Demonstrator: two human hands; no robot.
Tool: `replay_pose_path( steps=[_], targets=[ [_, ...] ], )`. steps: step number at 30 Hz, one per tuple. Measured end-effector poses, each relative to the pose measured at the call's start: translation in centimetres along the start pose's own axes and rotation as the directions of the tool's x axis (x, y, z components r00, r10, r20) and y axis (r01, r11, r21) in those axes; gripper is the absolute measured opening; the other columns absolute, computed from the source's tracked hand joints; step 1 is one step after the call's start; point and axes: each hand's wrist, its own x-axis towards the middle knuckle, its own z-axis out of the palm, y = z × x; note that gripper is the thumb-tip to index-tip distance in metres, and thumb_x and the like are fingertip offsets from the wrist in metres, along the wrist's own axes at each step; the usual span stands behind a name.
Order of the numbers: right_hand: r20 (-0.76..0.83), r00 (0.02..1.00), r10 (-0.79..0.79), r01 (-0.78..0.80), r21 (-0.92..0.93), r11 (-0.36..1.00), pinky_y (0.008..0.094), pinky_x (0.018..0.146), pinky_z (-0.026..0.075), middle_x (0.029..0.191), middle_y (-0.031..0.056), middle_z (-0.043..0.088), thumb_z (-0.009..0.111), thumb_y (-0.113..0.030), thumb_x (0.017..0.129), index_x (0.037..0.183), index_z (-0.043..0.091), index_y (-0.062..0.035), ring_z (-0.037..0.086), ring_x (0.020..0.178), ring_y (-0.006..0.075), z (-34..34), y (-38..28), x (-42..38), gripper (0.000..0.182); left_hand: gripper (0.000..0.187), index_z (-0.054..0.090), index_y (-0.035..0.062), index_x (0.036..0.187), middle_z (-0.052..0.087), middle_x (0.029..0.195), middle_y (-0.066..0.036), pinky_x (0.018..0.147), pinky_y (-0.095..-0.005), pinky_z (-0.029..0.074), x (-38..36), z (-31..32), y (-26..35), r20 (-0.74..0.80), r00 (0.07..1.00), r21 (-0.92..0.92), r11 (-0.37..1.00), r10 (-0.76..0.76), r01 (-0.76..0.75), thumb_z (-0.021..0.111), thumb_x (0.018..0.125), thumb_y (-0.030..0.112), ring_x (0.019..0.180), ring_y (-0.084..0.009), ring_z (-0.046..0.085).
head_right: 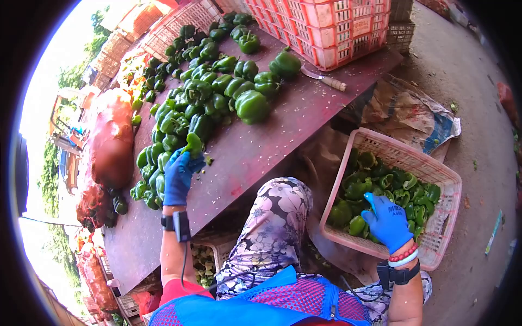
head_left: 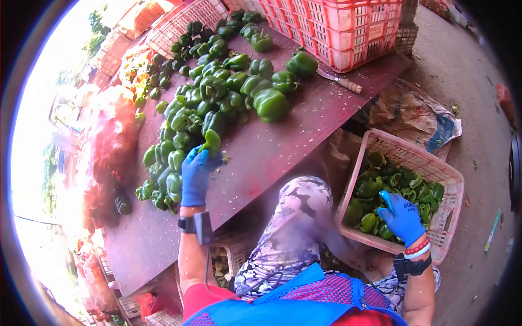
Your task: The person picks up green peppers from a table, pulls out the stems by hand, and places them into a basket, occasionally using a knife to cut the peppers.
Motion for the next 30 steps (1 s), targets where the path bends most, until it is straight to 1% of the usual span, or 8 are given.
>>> replay_pose_path(
  steps=[6, 9, 12, 14, 17, 18, 20, 30],
  targets=[
    [0.159, 0.985, -0.07, -0.139, 0.962, 0.236, 0.04, 0.088, 0.056, 0.133, 0.0143, 0.059, 0.072, -0.039, 0.093, 0.153, 0.041, -0.0144, 0.068, 0.103, 0.0257, -0.9, -3.0, 1.0, 0.072, 0.024, 0.066, -0.001, 0.117, 0.071, 0.101, -0.011, 0.082, -0.0328, 0.057, -9.6, 19.3, 10.0, 0.539, 0.834, -0.058, 0.982, -0.12, 0.179, 0.061, 0.096, 0.012, 0.087, -0.0194, 0.07],
    [0.009, 0.977, -0.213, -0.048, 0.982, -0.18, 0.0397, 0.086, 0.058, 0.129, 0.012, 0.061, 0.068, -0.039, 0.096, 0.152, 0.041, -0.014, 0.068, 0.106, 0.0232, -2.6, -5.8, 1.0, 0.067, 0.03, 0.066, 0.0007, 0.12, 0.073, 0.101, -0.01, 0.083, -0.0317, 0.055, -11.6, 26.9, 7.8, 0.791, 0.611, 0.214, 0.915, 0.044, -0.343, 0.066, 0.096, 0.018, 0.093, -0.0166, 0.07],
    [0.006, 0.995, 0.099, 0.006, 0.993, -0.12, 0.0338, 0.068, 0.057, 0.107, 0.006, 0.069, 0.057, -0.032, 0.104, 0.134, 0.056, -0.0116, 0.068, 0.081, 0.0178, -2.8, -1.1, 0.2, 0.036, 0.034, 0.065, 0.0032, 0.122, 0.072, 0.11, -0.016, 0.089, -0.0368, 0.054, -11.4, 28.5, 8.0, 0.742, 0.659, 0.195, 0.9, 0.125, -0.391, 0.068, 0.095, 0.024, 0.101, -0.0221, 0.07],
    [0.016, 0.941, 0.339, -0.139, 0.929, 0.342, 0.0335, 0.066, 0.055, 0.106, 0.0077, 0.069, 0.059, -0.03, 0.102, 0.131, 0.058, -0.0106, 0.067, 0.076, 0.0195, -4.5, 0.2, -0.7, 0.035, 0.031, 0.066, 0.0039, 0.12, 0.072, 0.109, -0.016, 0.086, -0.0367, 0.055, -9.1, 26.0, 8.4, 0.583, 0.75, 0.264, 0.801, 0.311, -0.538, 0.068, 0.095, 0.023, 0.098, -0.0253, 0.071],
    [-0.37, 0.885, 0.282, -0.299, 0.01, 0.954, 0.0427, 0.078, 0.055, 0.111, 0.0152, 0.068, 0.066, -0.03, 0.095, 0.133, 0.058, -0.008, 0.068, 0.091, 0.0344, -3.5, 3.5, -2.3, 0.045, 0.022, 0.07, 0.0073, 0.11, 0.071, 0.099, -0.017, 0.083, -0.0414, 0.055, -2.8, 16.9, 3.5, 0.324, 0.791, 0.769, 0.342, 0.518, -0.539, 0.066, 0.093, 0.021, 0.09, -0.0334, 0.069],
    [-0.468, 0.877, 0.104, -0.321, -0.412, 0.853, 0.0455, 0.082, 0.055, 0.112, 0.0177, 0.067, 0.068, -0.03, 0.092, 0.133, 0.058, -0.0071, 0.067, 0.096, 0.0391, -2.7, 4.4, -2.9, 0.048, 0.025, 0.069, 0.0084, 0.105, 0.069, 0.101, -0.016, 0.084, -0.0491, 0.052, -1.3, 13.0, 1.2, 0.266, 0.843, 0.931, 0.103, 0.468, -0.351, 0.066, 0.092, 0.029, 0.094, -0.0365, 0.066],
    [-0.329, 0.928, 0.175, -0.267, -0.258, 0.929, 0.0487, 0.09, 0.052, 0.116, 0.0208, 0.065, 0.07, -0.03, 0.089, 0.134, 0.058, -0.0059, 0.063, 0.104, 0.0433, -2.5, 4.9, -3.0, 0.052, 0.048, 0.065, 0.0073, 0.116, 0.061, 0.129, -0.016, 0.09, -0.0589, 0.046, -0.1, 8.2, -1.6, 0.032, 0.937, 0.997, -0.083, 0.348, -0.003, 0.062, 0.091, 0.048, 0.117, -0.0396, 0.056],
    [0.027, 0.982, 0.187, -0.177, -0.217, 0.96, 0.048, 0.087, 0.053, 0.115, 0.0205, 0.066, 0.07, -0.03, 0.086, 0.13, 0.06, -0.0067, 0.066, 0.102, 0.0393, -1.1, 1.2, -0.3, 0.051, 0.038, 0.061, 0.0089, 0.12, 0.064, 0.117, -0.016, 0.094, -0.055, 0.047, 3.6, 3.4, -4.5, -0.022, 0.954, 0.997, 0.074, 0.298, 0.0, 0.063, 0.092, 0.035, 0.113, -0.0387, 0.059]
  ],
)
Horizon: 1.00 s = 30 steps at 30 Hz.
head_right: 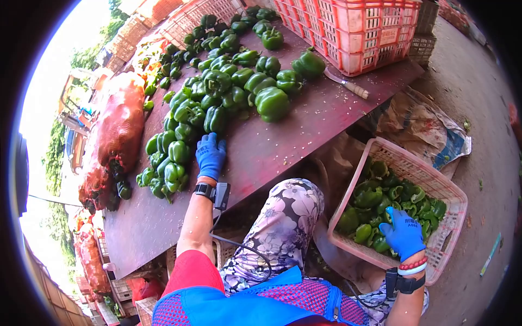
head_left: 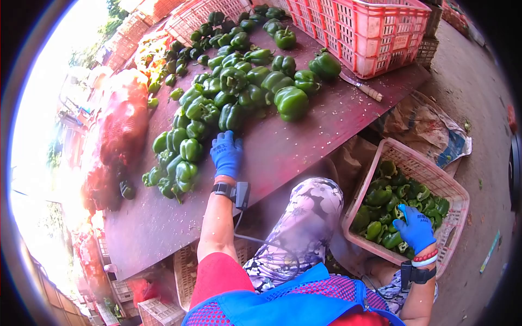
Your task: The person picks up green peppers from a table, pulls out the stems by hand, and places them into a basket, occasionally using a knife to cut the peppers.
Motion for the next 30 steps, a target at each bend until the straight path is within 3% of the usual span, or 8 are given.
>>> replay_pose_path(
  steps=[7, 11, 12, 15, 18, 22, 27, 30],
  targets=[
    [-0.028, 0.996, -0.084, 0.084, -0.017, 0.996, 0.0475, 0.086, 0.053, 0.113, 0.0206, 0.066, 0.07, -0.029, 0.087, 0.13, 0.061, -0.0066, 0.066, 0.1, 0.0392, -0.2, -1.5, 0.0, 0.05, 0.024, 0.059, 0.0104, 0.108, 0.062, 0.104, -0.019, 0.08, -0.0519, 0.052, -7.5, -1.8, -6.0, 0.012, 0.981, -0.068, 0.979, 0.191, -0.19, 0.063, 0.09, 0.025, 0.094, -0.0414, 0.063],
    [-0.057, 0.984, -0.168, 0.168, -0.002, 0.986, 0.0472, 0.087, 0.053, 0.114, 0.0205, 0.066, 0.071, -0.028, 0.086, 0.13, 0.061, -0.0064, 0.065, 0.101, 0.0395, 0.4, -1.0, -0.4, 0.05, 0.018, 0.059, 0.0084, 0.104, 0.062, 0.1, -0.021, 0.077, -0.052, 0.051, -15.4, -4.5, -9.7, 0.009, 0.994, -0.14, 0.984, 0.108, -0.105, 0.062, 0.091, 0.021, 0.09, -0.0427, 0.062],
    [-0.011, 0.988, -0.154, 0.154, 0.001, 0.988, 0.0475, 0.092, 0.052, 0.124, 0.0218, 0.064, 0.07, -0.026, 0.087, 0.132, 0.06, -0.0062, 0.064, 0.109, 0.0406, 0.1, -1.1, -0.4, 0.05, 0.02, 0.061, 0.008, 0.109, 0.063, 0.1, -0.021, 0.078, -0.0514, 0.051, -16.8, -4.7, -10.7, 0.002, 0.995, -0.163, 0.982, 0.101, -0.099, 0.061, 0.092, 0.018, 0.091, -0.0436, 0.062],
    [0.01, 0.984, -0.179, 0.179, 0.001, 0.984, 0.0474, 0.092, 0.052, 0.124, 0.0216, 0.065, 0.07, -0.027, 0.087, 0.132, 0.06, -0.0064, 0.064, 0.108, 0.0406, 0.2, -1.4, -0.4, 0.05, 0.019, 0.064, 0.0079, 0.109, 0.064, 0.103, -0.019, 0.08, -0.0467, 0.051, -19.4, -4.5, -13.1, -0.125, 0.991, -0.229, 0.97, 0.049, -0.077, 0.064, 0.092, 0.015, 0.094, -0.0407, 0.062],
    [0.057, 0.988, -0.147, 0.147, 0.007, 0.989, 0.0475, 0.091, 0.052, 0.123, 0.0215, 0.065, 0.07, -0.027, 0.087, 0.132, 0.06, -0.0068, 0.064, 0.109, 0.0407, 0.3, -1.1, -0.4, 0.051, 0.023, 0.066, 0.0075, 0.113, 0.066, 0.105, -0.018, 0.083, -0.0451, 0.052, -21.2, -4.7, -17.5, -0.152, 0.971, -0.238, 0.96, -0.187, 0.147, 0.064, 0.091, 0.014, 0.097, -0.0397, 0.064],
    [0.053, 0.99, -0.133, 0.133, 0.001, 0.991, 0.0478, 0.091, 0.052, 0.122, 0.0211, 0.065, 0.07, -0.028, 0.087, 0.132, 0.06, -0.0072, 0.064, 0.108, 0.0406, 0.2, -0.9, -0.6, 0.05, 0.034, 0.064, 0.0069, 0.12, 0.066, 0.11, -0.02, 0.088, -0.0511, 0.051, -22.2, -8.9, -18.8, -0.027, 0.907, 0.223, 0.882, -0.421, 0.416, 0.062, 0.092, 0.027, 0.101, -0.0395, 0.064],
    [0.016, 0.979, -0.201, 0.201, -0.03, 0.979, 0.0472, 0.09, 0.052, 0.118, 0.0198, 0.066, 0.072, -0.025, 0.087, 0.131, 0.061, -0.0082, 0.064, 0.107, 0.0394, 1.6, -0.1, 0.1, 0.049, 0.041, 0.062, 0.0067, 0.119, 0.066, 0.111, -0.02, 0.085, -0.0496, 0.052, -19.2, -7.2, -12.7, -0.209, 0.969, -0.05, 0.988, 0.13, -0.143, 0.062, 0.092, 0.038, 0.1, -0.0396, 0.064],
    [0.035, 0.981, -0.188, 0.189, -0.012, 0.982, 0.0473, 0.09, 0.052, 0.117, 0.0197, 0.066, 0.072, -0.025, 0.087, 0.131, 0.061, -0.0085, 0.064, 0.106, 0.0394, 1.7, -0.3, 0.3, 0.049, 0.032, 0.065, 0.0067, 0.112, 0.066, 0.11, -0.019, 0.086, -0.0479, 0.051, -18.1, -4.8, -9.0, -0.262, 0.926, 0.083, 0.962, 0.273, -0.26, 0.065, 0.092, 0.032, 0.103, -0.0407, 0.062]
  ],
)
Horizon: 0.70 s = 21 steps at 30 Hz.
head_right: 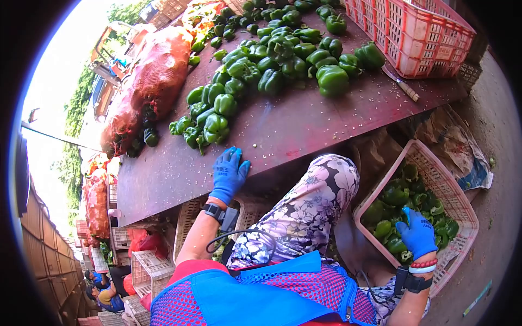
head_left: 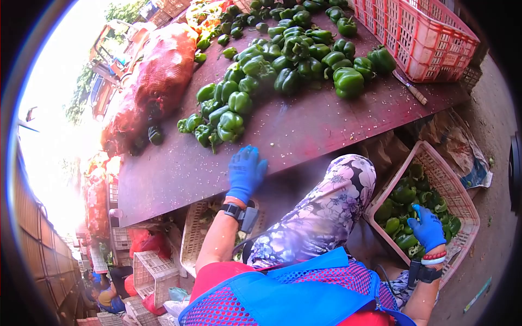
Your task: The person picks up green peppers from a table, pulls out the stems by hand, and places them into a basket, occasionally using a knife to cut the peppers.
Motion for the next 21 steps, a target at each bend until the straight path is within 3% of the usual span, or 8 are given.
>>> replay_pose_path(
  steps=[3, 7, 10, 12, 14, 17, 20, 21],
  targets=[
    [-0.021, 1.0, -0.009, 0.009, 0.018, 1.0, 0.0475, 0.09, 0.052, 0.116, 0.0199, 0.066, 0.072, -0.024, 0.086, 0.13, 0.061, -0.0081, 0.064, 0.106, 0.0395, -0.4, -0.1, -0.2, 0.049, 0.025, 0.065, 0.007, 0.101, 0.065, 0.103, -0.018, 0.083, -0.0521, 0.049, -2.6, -1.0, -1.8, 0.387, 0.871, 0.14, 0.953, -0.302, 0.268, 0.063, 0.091, 0.03, 0.098, -0.0396, 0.062],
    [-0.045, 0.999, -0.007, 0.008, 0.03, 1.0, 0.0476, 0.089, 0.052, 0.115, 0.02, 0.066, 0.073, -0.023, 0.085, 0.129, 0.061, -0.0073, 0.064, 0.105, 0.0395, -1.0, -0.8, -0.5, 0.048, 0.02, 0.064, 0.008, 0.093, 0.064, 0.096, -0.017, 0.079, -0.0529, 0.048, -9.8, -6.3, -6.0, 0.354, 0.74, 0.482, 0.79, -0.572, 0.379, 0.063, 0.089, 0.028, 0.089, -0.0392, 0.061],
    [-0.014, 1.0, -0.022, 0.022, 0.02, 1.0, 0.0473, 0.089, 0.052, 0.117, 0.0204, 0.066, 0.073, -0.023, 0.086, 0.129, 0.061, -0.0067, 0.064, 0.106, 0.0399, -0.8, -1.0, -0.5, 0.048, 0.024, 0.066, 0.0084, 0.097, 0.065, 0.099, -0.018, 0.079, -0.0499, 0.05, -8.4, -8.7, -7.9, 0.233, 0.788, 0.557, 0.742, -0.57, 0.372, 0.065, 0.088, 0.03, 0.092, -0.0402, 0.062],
    [0.01, 0.999, -0.035, 0.034, 0.017, 0.999, 0.0471, 0.09, 0.052, 0.119, 0.0207, 0.066, 0.073, -0.023, 0.086, 0.129, 0.061, -0.0068, 0.064, 0.108, 0.04, 0.1, -0.4, -0.4, 0.048, 0.032, 0.067, 0.0074, 0.101, 0.068, 0.103, -0.02, 0.083, -0.0501, 0.051, -7.7, -4.1, -12.4, 0.089, 0.848, 0.284, 0.829, -0.523, 0.482, 0.068, 0.087, 0.036, 0.098, -0.0417, 0.064],
    [0.03, 0.999, -0.038, 0.038, 0.029, 0.999, 0.0471, 0.091, 0.052, 0.119, 0.0223, 0.066, 0.073, -0.025, 0.085, 0.129, 0.061, -0.0054, 0.064, 0.108, 0.0407, 0.6, 0.0, -0.2, 0.049, 0.037, 0.067, 0.0049, 0.104, 0.07, 0.106, -0.024, 0.085, -0.051, 0.052, -3.9, 0.1, -14.4, 0.066, 0.839, -0.041, 0.838, -0.541, 0.544, 0.067, 0.088, 0.038, 0.099, -0.0428, 0.066],
    [0.046, 0.999, 0.013, -0.014, 0.028, 1.0, 0.0474, 0.091, 0.052, 0.119, 0.0219, 0.066, 0.072, -0.025, 0.085, 0.129, 0.061, -0.0056, 0.064, 0.107, 0.0407, 0.2, -0.2, 0.0, 0.049, 0.039, 0.065, 0.0027, 0.11, 0.068, 0.112, -0.025, 0.09, -0.0513, 0.051, 2.3, 4.2, -13.5, 0.167, 0.647, 0.124, 0.667, -0.744, 0.735, 0.068, 0.087, 0.034, 0.105, -0.0447, 0.065],
    [0.023, 0.999, 0.033, -0.034, 0.038, 0.999, 0.0476, 0.091, 0.052, 0.119, 0.0214, 0.066, 0.072, -0.025, 0.086, 0.129, 0.061, -0.0058, 0.064, 0.107, 0.041, 0.0, 0.0, 0.0, 0.049, 0.04, 0.064, 0.0, 0.109, 0.07, 0.101, -0.024, 0.08, -0.0511, 0.053, 3.2, 7.3, -14.6, 0.083, 0.557, 0.07, 0.562, -0.827, 0.824, 0.071, 0.086, 0.032, 0.089, -0.0404, 0.069],
    [0.021, 0.999, 0.03, -0.031, 0.033, 0.999, 0.0476, 0.091, 0.052, 0.119, 0.0214, 0.066, 0.072, -0.025, 0.086, 0.129, 0.061, -0.0058, 0.064, 0.107, 0.041, 0.1, 0.1, 0.1, 0.049, 0.037, 0.064, -0.0002, 0.107, 0.07, 0.096, -0.021, 0.075, -0.0485, 0.053, 2.7, 7.5, -15.3, 0.131, 0.57, -0.048, 0.569, -0.811, 0.821, 0.071, 0.087, 0.03, 0.082, -0.0363, 0.068]
  ],
)
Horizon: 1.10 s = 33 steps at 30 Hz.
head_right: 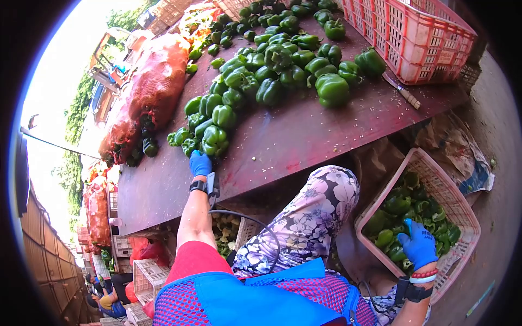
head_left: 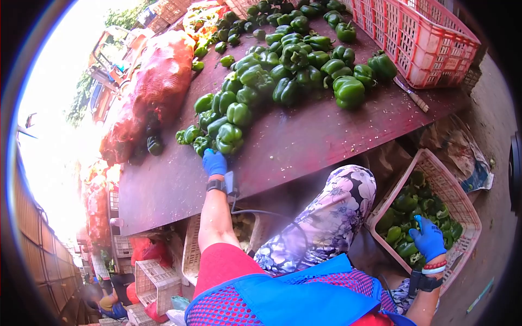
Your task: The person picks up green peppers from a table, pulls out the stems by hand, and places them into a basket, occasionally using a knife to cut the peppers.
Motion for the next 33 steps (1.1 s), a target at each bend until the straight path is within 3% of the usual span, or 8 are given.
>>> replay_pose_path(
  steps=[2, 4, 12, 17, 20, 26, 29, 33],
  targets=[
    [-0.001, 1.0, -0.013, 0.013, -0.008, 1.0, 0.0476, 0.091, 0.052, 0.119, 0.0213, 0.066, 0.071, -0.026, 0.086, 0.129, 0.061, -0.0059, 0.064, 0.107, 0.0409, 0.3, 0.2, 0.2, 0.049, 0.031, 0.064, -0.0007, 0.103, 0.071, 0.087, -0.017, 0.067, -0.0433, 0.053, 0.0, -1.4, -1.9, 0.085, 0.995, -0.226, 0.974, 0.045, -0.024, 0.07, 0.089, 0.026, 0.068, -0.0282, 0.066],
    [0.012, 1.0, -0.017, 0.017, -0.018, 1.0, 0.0477, 0.091, 0.052, 0.12, 0.0215, 0.066, 0.071, -0.026, 0.087, 0.129, 0.061, -0.0059, 0.064, 0.107, 0.0408, 0.4, 0.1, 0.5, 0.048, 0.011, 0.063, 0.0079, 0.104, 0.065, 0.077, -0.004, 0.056, -0.0286, 0.049, -2.3, -5.4, -1.8, 0.458, 0.883, -0.712, 0.55, -0.107, 0.436, 0.064, 0.098, 0.017, 0.057, -0.0133, 0.056],
    [-0.063, 0.988, -0.143, 0.151, 0.15, 0.977, 0.0433, 0.089, 0.053, 0.119, 0.0207, 0.067, 0.07, -0.022, 0.088, 0.129, 0.062, -0.0042, 0.066, 0.105, 0.0365, 0.1, -1.4, 1.3, 0.046, 0.016, 0.06, 0.0091, 0.111, 0.066, 0.093, -0.008, 0.062, -0.0336, 0.052, -10.1, -12.9, 2.2, 0.634, 0.699, -0.765, 0.133, 0.331, 0.63, 0.061, 0.1, 0.021, 0.075, -0.021, 0.063],
    [-0.016, 0.999, -0.034, 0.037, 0.532, 0.846, 0.0348, 0.087, 0.055, 0.113, 0.0155, 0.069, 0.07, -0.021, 0.091, 0.136, 0.059, -0.0043, 0.069, 0.097, 0.0229, -1.3, -3.2, 0.7, 0.049, 0.022, 0.059, 0.0028, 0.111, 0.065, 0.084, -0.012, 0.058, -0.0337, 0.05, -12.7, -13.8, 12.6, 0.517, 0.565, -0.794, 0.114, 0.643, 0.598, 0.063, 0.096, 0.019, 0.066, -0.0253, 0.062],
    [0.055, 0.997, -0.044, -0.021, 0.83, 0.557, 0.033, 0.09, 0.054, 0.123, 0.0121, 0.065, 0.07, -0.023, 0.092, 0.145, 0.052, -0.0072, 0.066, 0.103, 0.0188, -3.2, -4.6, 0.0, 0.058, 0.026, 0.059, 0.0024, 0.109, 0.065, 0.084, -0.016, 0.057, -0.0343, 0.05, -16.1, -13.7, 20.9, 0.388, 0.296, -0.715, 0.082, 0.873, 0.694, 0.067, 0.091, 0.019, 0.067, -0.0274, 0.063],
    [-0.159, 0.915, -0.37, 0.085, 0.974, -0.208, 0.0353, 0.097, 0.051, 0.147, 0.0102, 0.048, 0.074, -0.022, 0.091, 0.16, 0.024, -0.0142, 0.059, 0.12, 0.0192, -4.1, -6.3, -0.6, 0.086, 0.032, 0.06, 0.0002, 0.11, 0.068, 0.09, -0.015, 0.067, -0.0331, 0.053, -27.3, -11.5, 33.8, 0.446, -0.263, -0.467, 0.473, 0.855, 0.747, 0.069, 0.092, 0.025, 0.077, -0.0242, 0.066],
    [-0.331, 0.892, -0.307, 0.221, 0.913, -0.343, 0.036, 0.097, 0.052, 0.145, 0.0088, 0.051, 0.073, -0.02, 0.092, 0.157, 0.031, -0.013, 0.058, 0.122, 0.0205, -4.1, -5.7, -1.0, 0.078, 0.029, 0.059, 0.0013, 0.114, 0.069, 0.09, -0.014, 0.066, -0.0342, 0.055, -32.2, -9.6, 37.4, 0.52, -0.371, -0.493, 0.625, 0.77, 0.606, 0.067, 0.095, 0.023, 0.076, -0.0234, 0.068],
    [-0.161, 0.987, 0.023, 0.159, 0.928, -0.336, 0.0297, 0.072, 0.055, 0.098, 0.0028, 0.062, 0.062, -0.025, 0.101, 0.133, 0.053, -0.0086, 0.06, 0.08, 0.0112, -5.2, -3.0, -2.0, 0.038, 0.027, 0.06, 0.0014, 0.113, 0.07, 0.088, -0.011, 0.068, -0.0312, 0.055, -36.1, -5.7, 39.2, 0.593, -0.351, -0.52, 0.678, 0.725, 0.52, 0.066, 0.097, 0.023, 0.075, -0.0192, 0.067]
  ],
)
